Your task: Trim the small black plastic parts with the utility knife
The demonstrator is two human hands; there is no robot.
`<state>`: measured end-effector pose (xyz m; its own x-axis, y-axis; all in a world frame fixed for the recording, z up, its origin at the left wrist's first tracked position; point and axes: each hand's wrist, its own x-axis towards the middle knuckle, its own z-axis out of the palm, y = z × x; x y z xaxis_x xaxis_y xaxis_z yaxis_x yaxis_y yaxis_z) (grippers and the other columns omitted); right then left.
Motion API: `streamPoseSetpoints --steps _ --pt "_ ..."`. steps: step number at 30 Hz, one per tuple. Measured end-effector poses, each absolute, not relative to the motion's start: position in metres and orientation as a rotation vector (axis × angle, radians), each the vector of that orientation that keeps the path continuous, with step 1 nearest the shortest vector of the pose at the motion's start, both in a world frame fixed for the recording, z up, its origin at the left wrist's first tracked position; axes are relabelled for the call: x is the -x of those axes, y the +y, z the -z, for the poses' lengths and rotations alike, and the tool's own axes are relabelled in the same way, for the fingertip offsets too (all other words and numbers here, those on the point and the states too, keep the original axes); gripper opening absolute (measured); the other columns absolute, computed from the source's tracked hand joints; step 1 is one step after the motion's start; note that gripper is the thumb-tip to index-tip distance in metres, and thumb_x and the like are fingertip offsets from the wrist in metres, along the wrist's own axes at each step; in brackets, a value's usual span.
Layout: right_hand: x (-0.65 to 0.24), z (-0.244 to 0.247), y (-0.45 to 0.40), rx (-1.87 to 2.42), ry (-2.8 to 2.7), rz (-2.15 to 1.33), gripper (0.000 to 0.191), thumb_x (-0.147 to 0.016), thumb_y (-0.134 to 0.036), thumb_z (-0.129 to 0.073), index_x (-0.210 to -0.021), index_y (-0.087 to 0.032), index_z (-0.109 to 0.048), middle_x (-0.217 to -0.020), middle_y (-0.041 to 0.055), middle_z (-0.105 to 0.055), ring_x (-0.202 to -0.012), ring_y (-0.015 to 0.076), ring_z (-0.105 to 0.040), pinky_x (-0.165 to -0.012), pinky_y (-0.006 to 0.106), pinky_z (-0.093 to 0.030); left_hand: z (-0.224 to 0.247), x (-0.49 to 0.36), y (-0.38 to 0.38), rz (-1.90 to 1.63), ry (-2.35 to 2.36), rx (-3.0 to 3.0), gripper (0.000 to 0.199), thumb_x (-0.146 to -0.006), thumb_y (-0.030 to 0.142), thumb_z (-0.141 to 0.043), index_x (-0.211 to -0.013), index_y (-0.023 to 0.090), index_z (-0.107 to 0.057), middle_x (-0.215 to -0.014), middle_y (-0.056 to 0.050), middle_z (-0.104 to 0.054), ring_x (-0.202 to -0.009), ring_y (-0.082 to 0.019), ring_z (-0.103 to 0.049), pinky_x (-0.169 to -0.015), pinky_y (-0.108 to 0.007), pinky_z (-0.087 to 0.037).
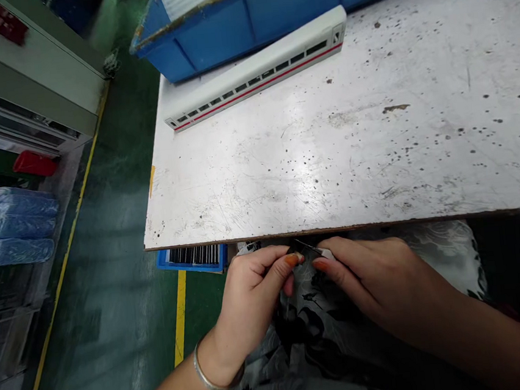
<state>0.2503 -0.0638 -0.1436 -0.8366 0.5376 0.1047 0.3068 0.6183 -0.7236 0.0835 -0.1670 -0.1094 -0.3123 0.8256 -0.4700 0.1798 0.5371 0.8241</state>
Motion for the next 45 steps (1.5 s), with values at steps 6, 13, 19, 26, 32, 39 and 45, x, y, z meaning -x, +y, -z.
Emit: streamPoseSetpoints --steps 6,13,19,26,32,39,45 --pt "-0.251 0.141 -0.059 0.646 -2.524 -1.064 0.035 -0.104 -0.037 -0.035 -0.084 -0.020 -0.059 -0.063 -0.0042 -0.059 -0.052 0.0116 -0.055 -0.050 0.029 -0.032 0.121 -0.090 -0.163 -1.120 1.668 -0.574 0.025 -0.091 0.041 -0.062 -0.086 0.019 -0.073 -0.053 0.006 -0.042 -0.049 -0.005 -0.032 -0.047 -0.019 -0.025" --pt "-0.247 0.132 -0.055 0.655 -2.591 -0.950 0.034 -0.103 -0.033 -0.036 -0.080 -0.020 -0.057 -0.059 -0.0036 -0.057 -0.046 0.0133 -0.053 -0.047 0.031 -0.029 0.124 -0.090 -0.160 -1.148 1.501 -0.342 0.024 -0.089 0.036 -0.065 -0.079 0.015 -0.071 -0.055 0.004 -0.039 -0.052 -0.005 -0.032 -0.049 -0.019 -0.025" --pt "-0.245 0.126 -0.053 0.652 -2.692 -0.813 0.032 -0.102 -0.031 -0.039 -0.076 -0.020 -0.055 -0.056 -0.0021 -0.055 -0.043 0.0146 -0.051 -0.046 0.031 -0.026 0.124 -0.089 -0.159 -1.153 1.451 -0.293 0.024 -0.089 0.035 -0.065 -0.079 0.014 -0.070 -0.055 0.004 -0.040 -0.053 -0.006 -0.030 -0.050 -0.020 -0.023" --pt "-0.242 0.121 -0.053 0.623 -2.782 -0.695 0.031 -0.102 -0.031 -0.039 -0.080 -0.019 -0.057 -0.057 -0.0010 -0.055 -0.043 0.0159 -0.052 -0.046 0.032 -0.027 0.120 -0.086 -0.154 -1.140 1.484 -0.350 0.027 -0.089 0.031 -0.063 -0.068 0.014 -0.066 -0.054 0.004 -0.040 -0.053 -0.007 -0.029 -0.049 -0.020 -0.024" --pt "-0.240 0.121 -0.055 0.606 -2.805 -0.469 0.030 -0.101 -0.030 -0.042 -0.080 -0.017 -0.059 -0.054 -0.0002 -0.052 -0.040 0.0188 -0.053 -0.041 0.033 -0.024 0.116 -0.084 -0.154 -1.104 1.481 -0.352 0.025 -0.090 0.030 -0.061 -0.072 0.014 -0.068 -0.055 0.003 -0.042 -0.053 -0.007 -0.031 -0.049 -0.020 -0.025" --pt "-0.240 0.124 -0.061 0.628 -2.807 -0.335 0.028 -0.100 -0.030 -0.045 -0.079 -0.017 -0.059 -0.054 -0.0001 -0.052 -0.037 0.0177 -0.051 -0.040 0.032 -0.026 0.115 -0.084 -0.154 -1.120 1.476 -0.338 0.026 -0.088 0.029 -0.063 -0.067 0.014 -0.067 -0.053 0.004 -0.040 -0.051 -0.007 -0.030 -0.048 -0.021 -0.023" --pt "-0.242 0.127 -0.062 0.648 -2.791 -0.405 0.027 -0.100 -0.030 -0.044 -0.083 -0.016 -0.060 -0.056 -0.0002 -0.053 -0.040 0.0169 -0.051 -0.042 0.032 -0.026 0.120 -0.084 -0.155 -1.126 1.462 -0.311 0.022 -0.087 0.032 -0.064 -0.077 0.015 -0.072 -0.053 0.003 -0.041 -0.051 -0.007 -0.030 -0.047 -0.020 -0.023"
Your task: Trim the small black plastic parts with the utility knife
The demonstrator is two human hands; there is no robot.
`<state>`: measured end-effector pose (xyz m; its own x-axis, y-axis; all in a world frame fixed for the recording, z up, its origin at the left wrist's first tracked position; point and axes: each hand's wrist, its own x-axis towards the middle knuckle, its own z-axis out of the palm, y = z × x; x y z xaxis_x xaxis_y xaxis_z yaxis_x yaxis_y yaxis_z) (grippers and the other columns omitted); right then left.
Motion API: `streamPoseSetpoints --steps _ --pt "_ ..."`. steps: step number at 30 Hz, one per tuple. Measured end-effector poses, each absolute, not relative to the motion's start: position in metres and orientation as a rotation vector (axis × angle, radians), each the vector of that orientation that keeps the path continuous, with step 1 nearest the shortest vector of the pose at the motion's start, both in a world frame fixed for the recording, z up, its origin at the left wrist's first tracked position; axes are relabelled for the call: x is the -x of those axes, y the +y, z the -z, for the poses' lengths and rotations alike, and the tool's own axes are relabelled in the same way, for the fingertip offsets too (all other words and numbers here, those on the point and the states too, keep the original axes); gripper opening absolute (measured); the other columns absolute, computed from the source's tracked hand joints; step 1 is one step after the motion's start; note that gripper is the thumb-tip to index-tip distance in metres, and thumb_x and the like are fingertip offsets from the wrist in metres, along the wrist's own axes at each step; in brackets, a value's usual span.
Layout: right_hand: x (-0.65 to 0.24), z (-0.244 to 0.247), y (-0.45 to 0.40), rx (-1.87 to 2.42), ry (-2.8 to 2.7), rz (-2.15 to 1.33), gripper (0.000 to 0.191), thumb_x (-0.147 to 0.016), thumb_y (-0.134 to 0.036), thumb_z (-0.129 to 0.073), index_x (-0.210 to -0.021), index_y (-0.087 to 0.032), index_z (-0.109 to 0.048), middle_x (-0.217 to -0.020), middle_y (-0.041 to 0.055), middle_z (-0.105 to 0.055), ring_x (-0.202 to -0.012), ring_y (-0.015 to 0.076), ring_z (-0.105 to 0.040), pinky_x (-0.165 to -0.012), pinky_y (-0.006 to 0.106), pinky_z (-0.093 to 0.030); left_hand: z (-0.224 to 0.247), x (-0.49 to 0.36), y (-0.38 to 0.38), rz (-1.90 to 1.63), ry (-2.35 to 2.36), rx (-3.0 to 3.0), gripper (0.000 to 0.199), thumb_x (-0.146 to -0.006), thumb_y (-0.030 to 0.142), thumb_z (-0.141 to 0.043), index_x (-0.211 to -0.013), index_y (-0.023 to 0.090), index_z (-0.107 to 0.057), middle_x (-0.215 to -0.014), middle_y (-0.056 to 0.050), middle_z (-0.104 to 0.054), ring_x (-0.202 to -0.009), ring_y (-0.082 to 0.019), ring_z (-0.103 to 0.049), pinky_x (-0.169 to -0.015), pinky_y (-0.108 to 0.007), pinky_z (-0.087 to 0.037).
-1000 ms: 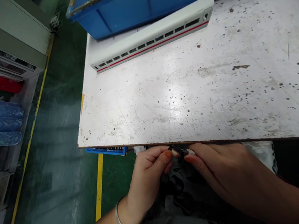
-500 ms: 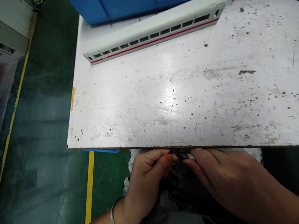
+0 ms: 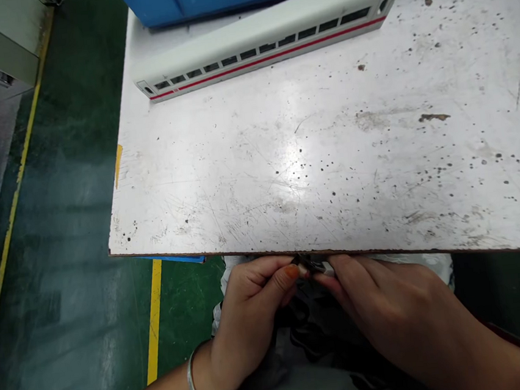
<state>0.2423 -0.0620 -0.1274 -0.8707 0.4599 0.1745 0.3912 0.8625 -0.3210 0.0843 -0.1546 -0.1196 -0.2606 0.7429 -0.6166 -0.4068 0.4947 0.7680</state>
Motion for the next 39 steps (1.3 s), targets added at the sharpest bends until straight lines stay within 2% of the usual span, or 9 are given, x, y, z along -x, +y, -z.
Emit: streamPoseSetpoints --steps 7,12,16,23,30,39 --pt "-0.245 0.128 -0.054 0.545 -2.786 -0.570 0.029 -0.101 -0.029 -0.042 -0.083 -0.015 -0.060 -0.056 -0.0003 -0.054 -0.042 0.0157 -0.053 -0.041 0.031 -0.026 0.118 -0.084 -0.155 -1.108 1.478 -0.310 0.024 -0.087 0.032 -0.064 -0.072 0.014 -0.069 -0.052 0.005 -0.038 -0.051 -0.006 -0.028 -0.047 -0.020 -0.023" --pt "-0.241 0.124 -0.053 0.560 -2.813 -0.513 0.030 -0.101 -0.029 -0.041 -0.080 -0.017 -0.059 -0.055 0.0003 -0.054 -0.041 0.0179 -0.053 -0.041 0.032 -0.027 0.119 -0.085 -0.156 -1.104 1.497 -0.331 0.028 -0.087 0.033 -0.064 -0.068 0.014 -0.065 -0.053 0.004 -0.038 -0.052 -0.006 -0.027 -0.048 -0.020 -0.023" --pt "-0.239 0.122 -0.056 0.594 -2.825 -0.422 0.033 -0.101 -0.030 -0.041 -0.072 -0.020 -0.054 -0.052 -0.0001 -0.051 -0.037 0.0181 -0.049 -0.040 0.032 -0.027 0.120 -0.085 -0.157 -1.089 1.507 -0.319 0.027 -0.087 0.035 -0.064 -0.070 0.014 -0.066 -0.054 0.004 -0.039 -0.052 -0.007 -0.027 -0.048 -0.021 -0.022" --pt "-0.241 0.124 -0.055 0.581 -2.814 -0.496 0.031 -0.101 -0.031 -0.041 -0.076 -0.018 -0.056 -0.054 -0.0003 -0.052 -0.039 0.0177 -0.051 -0.042 0.032 -0.026 0.123 -0.084 -0.158 -1.076 1.508 -0.337 0.027 -0.088 0.036 -0.064 -0.075 0.014 -0.070 -0.058 0.002 -0.044 -0.055 -0.008 -0.031 -0.050 -0.022 -0.023" --pt "-0.244 0.122 -0.050 0.528 -2.818 -0.526 0.032 -0.102 -0.029 -0.040 -0.074 -0.020 -0.051 -0.054 -0.0005 -0.051 -0.039 0.0161 -0.050 -0.041 0.032 -0.025 0.124 -0.084 -0.159 -1.099 1.508 -0.376 0.028 -0.090 0.035 -0.063 -0.072 0.014 -0.069 -0.055 0.003 -0.038 -0.054 -0.007 -0.028 -0.049 -0.022 -0.022" --pt "-0.239 0.121 -0.057 0.575 -2.839 -0.347 0.030 -0.101 -0.030 -0.041 -0.073 -0.020 -0.050 -0.052 0.0000 -0.050 -0.036 0.0183 -0.048 -0.039 0.031 -0.025 0.127 -0.084 -0.163 -1.064 1.507 -0.329 0.025 -0.089 0.038 -0.064 -0.085 0.016 -0.075 -0.063 0.000 -0.047 -0.061 -0.010 -0.039 -0.056 -0.023 -0.029"
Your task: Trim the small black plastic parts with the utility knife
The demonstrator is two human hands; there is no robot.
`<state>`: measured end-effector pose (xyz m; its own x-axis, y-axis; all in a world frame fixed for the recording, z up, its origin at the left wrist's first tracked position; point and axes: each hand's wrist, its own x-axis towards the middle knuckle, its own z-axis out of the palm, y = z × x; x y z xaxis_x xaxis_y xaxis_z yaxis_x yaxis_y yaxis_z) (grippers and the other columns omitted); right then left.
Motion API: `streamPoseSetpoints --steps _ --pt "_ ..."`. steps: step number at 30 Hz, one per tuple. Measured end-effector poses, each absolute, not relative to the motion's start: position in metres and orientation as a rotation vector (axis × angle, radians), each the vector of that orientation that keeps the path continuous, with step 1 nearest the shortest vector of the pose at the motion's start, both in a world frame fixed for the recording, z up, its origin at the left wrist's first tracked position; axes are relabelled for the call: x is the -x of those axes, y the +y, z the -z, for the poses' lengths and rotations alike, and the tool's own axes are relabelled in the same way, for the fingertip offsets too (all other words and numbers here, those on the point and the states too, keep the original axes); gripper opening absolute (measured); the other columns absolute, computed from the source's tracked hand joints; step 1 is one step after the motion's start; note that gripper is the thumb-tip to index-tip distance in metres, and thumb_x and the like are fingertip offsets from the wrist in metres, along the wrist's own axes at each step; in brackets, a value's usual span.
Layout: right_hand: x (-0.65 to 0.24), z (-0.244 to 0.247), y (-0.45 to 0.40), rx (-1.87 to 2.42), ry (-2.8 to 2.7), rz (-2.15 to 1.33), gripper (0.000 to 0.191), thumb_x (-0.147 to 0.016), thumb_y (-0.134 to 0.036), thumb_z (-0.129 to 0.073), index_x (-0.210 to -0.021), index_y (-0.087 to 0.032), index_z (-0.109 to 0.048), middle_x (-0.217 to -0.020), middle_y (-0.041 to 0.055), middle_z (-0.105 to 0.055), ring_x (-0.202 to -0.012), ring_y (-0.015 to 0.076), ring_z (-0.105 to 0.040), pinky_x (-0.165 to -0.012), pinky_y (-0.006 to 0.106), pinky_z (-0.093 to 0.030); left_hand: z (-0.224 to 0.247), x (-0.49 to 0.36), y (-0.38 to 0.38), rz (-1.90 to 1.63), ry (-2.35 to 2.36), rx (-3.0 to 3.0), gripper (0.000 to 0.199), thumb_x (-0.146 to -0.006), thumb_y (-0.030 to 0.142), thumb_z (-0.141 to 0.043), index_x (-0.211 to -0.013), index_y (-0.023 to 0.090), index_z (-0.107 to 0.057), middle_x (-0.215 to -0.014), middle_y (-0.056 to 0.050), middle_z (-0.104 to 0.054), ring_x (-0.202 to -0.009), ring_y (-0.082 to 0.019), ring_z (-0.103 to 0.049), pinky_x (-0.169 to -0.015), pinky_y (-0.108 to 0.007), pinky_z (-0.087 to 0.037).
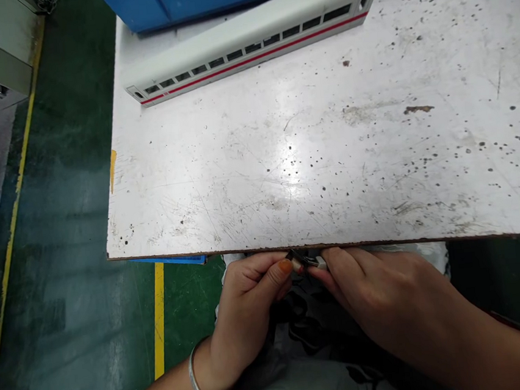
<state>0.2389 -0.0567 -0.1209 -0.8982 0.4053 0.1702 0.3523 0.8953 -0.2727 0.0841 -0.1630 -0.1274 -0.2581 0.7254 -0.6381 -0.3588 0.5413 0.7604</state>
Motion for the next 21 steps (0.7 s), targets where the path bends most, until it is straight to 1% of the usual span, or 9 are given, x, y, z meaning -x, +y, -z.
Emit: streamPoseSetpoints --steps 4,7,10,14,21 --pt "-0.2396 0.1216 -0.0550 0.568 -2.834 -0.394 0.031 -0.101 -0.030 -0.040 -0.073 -0.021 -0.048 -0.052 -0.0008 -0.049 -0.037 0.0177 -0.048 -0.040 0.031 -0.026 0.1278 -0.0842 -0.1640 -1.070 1.518 -0.324 0.026 -0.088 0.040 -0.065 -0.083 0.016 -0.075 -0.062 0.001 -0.047 -0.060 -0.009 -0.038 -0.055 -0.022 -0.029" --pt "-0.2409 0.1219 -0.0512 0.540 -2.816 -0.507 0.032 -0.102 -0.030 -0.038 -0.073 -0.022 -0.046 -0.052 -0.0023 -0.048 -0.038 0.0155 -0.048 -0.040 0.030 -0.026 0.1274 -0.0846 -0.1629 -1.090 1.520 -0.327 0.026 -0.088 0.038 -0.065 -0.081 0.015 -0.075 -0.061 0.001 -0.046 -0.058 -0.008 -0.037 -0.053 -0.021 -0.028" --pt "-0.2412 0.1212 -0.0484 0.511 -2.816 -0.549 0.033 -0.103 -0.029 -0.036 -0.072 -0.022 -0.043 -0.052 -0.0030 -0.047 -0.039 0.0142 -0.048 -0.041 0.029 -0.026 0.1269 -0.0848 -0.1611 -1.108 1.517 -0.342 0.025 -0.088 0.036 -0.065 -0.081 0.015 -0.075 -0.059 0.001 -0.046 -0.056 -0.007 -0.035 -0.052 -0.020 -0.027" --pt "-0.2410 0.1198 -0.0495 0.507 -2.840 -0.465 0.033 -0.103 -0.029 -0.037 -0.071 -0.022 -0.042 -0.052 -0.0024 -0.047 -0.038 0.0151 -0.047 -0.041 0.030 -0.025 0.1269 -0.0844 -0.1592 -1.124 1.513 -0.351 0.024 -0.088 0.035 -0.065 -0.079 0.015 -0.075 -0.056 0.002 -0.044 -0.054 -0.006 -0.034 -0.050 -0.019 -0.026" --pt "-0.2398 0.1227 -0.0567 0.573 -2.837 -0.337 0.032 -0.102 -0.032 -0.038 -0.072 -0.023 -0.044 -0.051 -0.0014 -0.048 -0.036 0.0179 -0.047 -0.039 0.031 -0.023 0.1263 -0.0852 -0.1604 -1.121 1.505 -0.336 0.023 -0.087 0.035 -0.066 -0.080 0.015 -0.075 -0.058 0.002 -0.047 -0.055 -0.006 -0.035 -0.050 -0.019 -0.027"
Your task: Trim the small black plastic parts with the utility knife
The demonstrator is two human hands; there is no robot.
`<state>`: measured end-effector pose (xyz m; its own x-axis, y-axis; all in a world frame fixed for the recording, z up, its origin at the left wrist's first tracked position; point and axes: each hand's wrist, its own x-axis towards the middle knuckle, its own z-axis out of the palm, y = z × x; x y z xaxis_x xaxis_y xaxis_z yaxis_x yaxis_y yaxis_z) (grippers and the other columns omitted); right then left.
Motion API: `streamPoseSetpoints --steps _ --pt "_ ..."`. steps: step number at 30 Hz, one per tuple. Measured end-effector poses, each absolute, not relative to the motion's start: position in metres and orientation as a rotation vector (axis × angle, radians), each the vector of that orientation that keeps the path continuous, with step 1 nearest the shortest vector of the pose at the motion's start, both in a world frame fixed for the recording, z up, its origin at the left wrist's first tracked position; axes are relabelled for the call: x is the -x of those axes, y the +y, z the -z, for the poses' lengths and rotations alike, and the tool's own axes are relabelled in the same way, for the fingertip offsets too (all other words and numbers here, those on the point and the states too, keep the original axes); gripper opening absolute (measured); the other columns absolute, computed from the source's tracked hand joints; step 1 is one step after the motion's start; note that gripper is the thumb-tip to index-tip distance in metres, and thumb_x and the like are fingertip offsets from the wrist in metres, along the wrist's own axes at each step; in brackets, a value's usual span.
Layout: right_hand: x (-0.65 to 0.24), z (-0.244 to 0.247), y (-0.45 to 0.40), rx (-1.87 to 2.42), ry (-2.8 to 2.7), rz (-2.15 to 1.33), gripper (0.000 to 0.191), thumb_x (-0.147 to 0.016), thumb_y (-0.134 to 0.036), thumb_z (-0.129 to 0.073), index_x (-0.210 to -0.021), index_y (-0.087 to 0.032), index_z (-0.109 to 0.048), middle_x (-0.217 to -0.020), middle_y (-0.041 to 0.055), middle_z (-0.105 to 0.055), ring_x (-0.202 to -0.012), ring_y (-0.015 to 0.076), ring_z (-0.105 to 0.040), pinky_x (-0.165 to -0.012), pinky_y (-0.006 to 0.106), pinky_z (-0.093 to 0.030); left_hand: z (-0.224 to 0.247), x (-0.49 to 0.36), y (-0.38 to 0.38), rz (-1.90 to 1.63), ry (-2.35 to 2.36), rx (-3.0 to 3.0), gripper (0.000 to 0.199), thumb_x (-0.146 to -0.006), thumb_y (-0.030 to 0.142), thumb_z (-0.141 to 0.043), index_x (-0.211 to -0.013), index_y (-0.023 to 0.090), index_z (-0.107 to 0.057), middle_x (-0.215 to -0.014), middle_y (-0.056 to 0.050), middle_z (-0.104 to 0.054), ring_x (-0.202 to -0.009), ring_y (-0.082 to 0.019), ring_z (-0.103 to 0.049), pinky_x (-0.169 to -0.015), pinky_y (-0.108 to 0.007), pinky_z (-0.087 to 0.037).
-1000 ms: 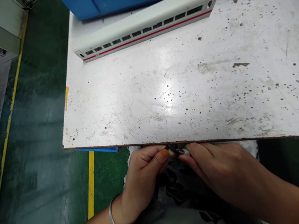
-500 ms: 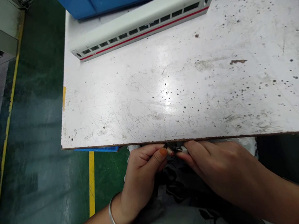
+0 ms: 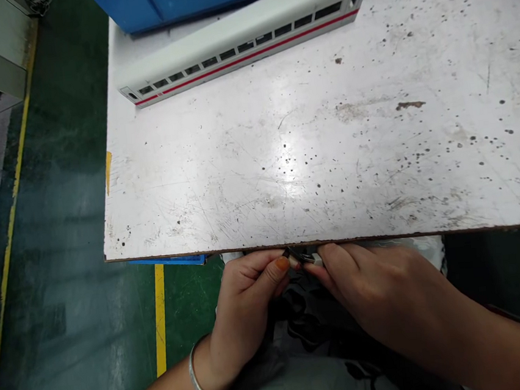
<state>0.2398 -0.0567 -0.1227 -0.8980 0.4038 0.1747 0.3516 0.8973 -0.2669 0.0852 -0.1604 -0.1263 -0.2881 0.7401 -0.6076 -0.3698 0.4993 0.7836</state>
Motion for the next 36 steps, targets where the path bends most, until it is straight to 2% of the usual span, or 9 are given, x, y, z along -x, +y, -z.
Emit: streamPoseSetpoints --steps 10,22,28,36 --pt "-0.2406 0.1242 -0.0508 0.518 -2.793 -0.489 0.032 -0.102 -0.030 -0.038 -0.071 -0.022 -0.043 -0.052 -0.0030 -0.046 -0.038 0.0155 -0.048 -0.040 0.030 -0.025 0.1265 -0.0857 -0.1594 -1.140 1.496 -0.327 0.022 -0.087 0.034 -0.066 -0.079 0.015 -0.075 -0.057 0.003 -0.043 -0.054 -0.006 -0.033 -0.050 -0.018 -0.025" --pt "-0.2400 0.1227 -0.0567 0.582 -2.832 -0.371 0.033 -0.102 -0.031 -0.039 -0.070 -0.023 -0.042 -0.051 -0.0019 -0.047 -0.037 0.0165 -0.046 -0.040 0.032 -0.023 0.1269 -0.0852 -0.1595 -1.147 1.483 -0.336 0.020 -0.088 0.032 -0.066 -0.081 0.016 -0.076 -0.055 0.003 -0.043 -0.053 -0.005 -0.031 -0.049 -0.019 -0.024" --pt "-0.2398 0.1234 -0.0526 0.547 -2.798 -0.448 0.033 -0.102 -0.030 -0.039 -0.070 -0.022 -0.042 -0.052 -0.0031 -0.046 -0.038 0.0145 -0.046 -0.041 0.031 -0.024 0.1267 -0.0849 -0.1592 -1.137 1.500 -0.321 0.021 -0.087 0.033 -0.066 -0.079 0.016 -0.076 -0.057 0.002 -0.045 -0.055 -0.006 -0.035 -0.050 -0.019 -0.027" --pt "-0.2398 0.1225 -0.0507 0.520 -2.822 -0.443 0.034 -0.102 -0.030 -0.040 -0.069 -0.022 -0.043 -0.051 -0.0032 -0.045 -0.038 0.0146 -0.046 -0.041 0.031 -0.025 0.1247 -0.0849 -0.1590 -1.129 1.507 -0.333 0.021 -0.088 0.032 -0.066 -0.078 0.016 -0.076 -0.056 0.002 -0.045 -0.053 -0.006 -0.032 -0.049 -0.019 -0.025"
